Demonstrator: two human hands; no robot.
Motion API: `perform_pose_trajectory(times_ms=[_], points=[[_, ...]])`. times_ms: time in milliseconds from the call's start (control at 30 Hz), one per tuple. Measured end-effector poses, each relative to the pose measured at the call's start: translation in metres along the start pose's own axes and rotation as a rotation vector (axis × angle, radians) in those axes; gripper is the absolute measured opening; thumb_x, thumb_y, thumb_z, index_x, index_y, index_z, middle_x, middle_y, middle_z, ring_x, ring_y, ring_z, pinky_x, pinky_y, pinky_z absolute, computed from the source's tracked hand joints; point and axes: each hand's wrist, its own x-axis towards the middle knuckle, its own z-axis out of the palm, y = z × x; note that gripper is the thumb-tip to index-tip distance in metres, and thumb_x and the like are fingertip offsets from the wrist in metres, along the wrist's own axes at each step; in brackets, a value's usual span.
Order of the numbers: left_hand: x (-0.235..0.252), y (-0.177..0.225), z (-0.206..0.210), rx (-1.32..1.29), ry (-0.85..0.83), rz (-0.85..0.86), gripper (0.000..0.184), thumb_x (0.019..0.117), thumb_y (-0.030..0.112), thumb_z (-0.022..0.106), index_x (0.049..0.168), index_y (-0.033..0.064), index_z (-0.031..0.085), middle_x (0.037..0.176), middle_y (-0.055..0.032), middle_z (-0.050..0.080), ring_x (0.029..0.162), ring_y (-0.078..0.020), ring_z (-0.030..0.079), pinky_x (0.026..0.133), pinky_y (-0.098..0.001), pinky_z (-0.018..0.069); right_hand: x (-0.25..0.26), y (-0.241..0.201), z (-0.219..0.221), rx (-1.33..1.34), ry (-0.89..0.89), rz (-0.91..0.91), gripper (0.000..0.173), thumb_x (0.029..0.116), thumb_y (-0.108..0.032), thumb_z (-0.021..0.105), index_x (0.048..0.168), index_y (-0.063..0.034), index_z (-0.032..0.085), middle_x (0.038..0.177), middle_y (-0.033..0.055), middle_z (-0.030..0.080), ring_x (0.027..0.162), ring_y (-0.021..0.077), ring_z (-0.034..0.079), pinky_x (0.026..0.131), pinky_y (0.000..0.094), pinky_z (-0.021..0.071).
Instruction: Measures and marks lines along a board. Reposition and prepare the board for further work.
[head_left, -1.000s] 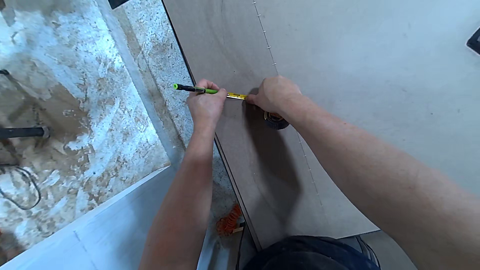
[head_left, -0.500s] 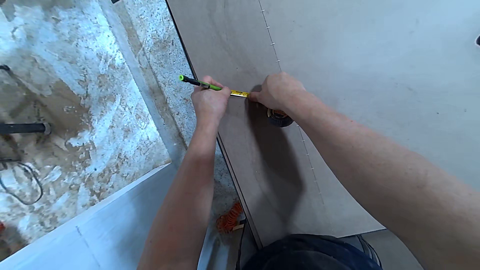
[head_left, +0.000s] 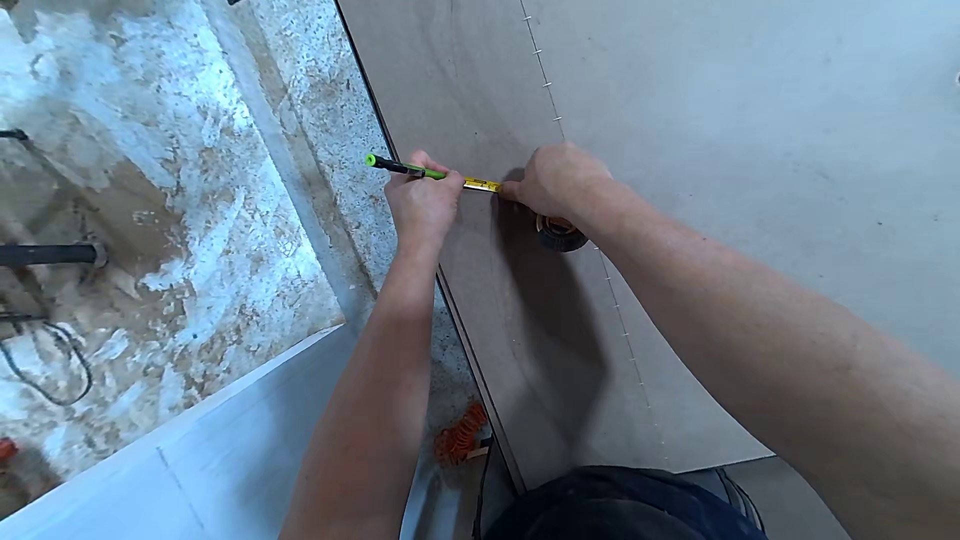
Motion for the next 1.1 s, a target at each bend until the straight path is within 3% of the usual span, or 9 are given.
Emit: perform_pose_trajectory(times_ms=[267, 1100], points=[[-0.006, -0.006, -0.001, -0.042, 0.01, 0.002, 0.011, 0.0854, 0.015, 0.076, 0.086, 0.0136, 0.066, 0.071, -0.0017, 0.069, 0.06, -0.0141, 0.066, 0.054, -0.0342, 0.0542, -0.001, -0.001, 0.002, -0.015, -0.004, -0.005, 0.065, 0.0984, -0.068, 0.053, 0.085, -0.0066, 0.068, 0.093, 0.0195, 0.067, 0.091, 0.0382, 0.069, 0.068, 0.0603, 0.053], [-0.035, -0.028, -0.006, -0.081, 0.034, -0.005, 0.013, 0.0873, 0.013, 0.076, 0.085, 0.012, 0.063, 0.072, -0.0033, 0.069, 0.062, -0.0151, 0.067, 0.058, -0.0351, 0.0564, -0.015, -0.006, 0.021, -0.049, -0.038, -0.032, 0.062, 0.0985, -0.068, 0.052, 0.082, -0.0108, 0.069, 0.091, 0.0158, 0.069, 0.089, 0.0355, 0.069, 0.067, 0.0592, 0.0523]])
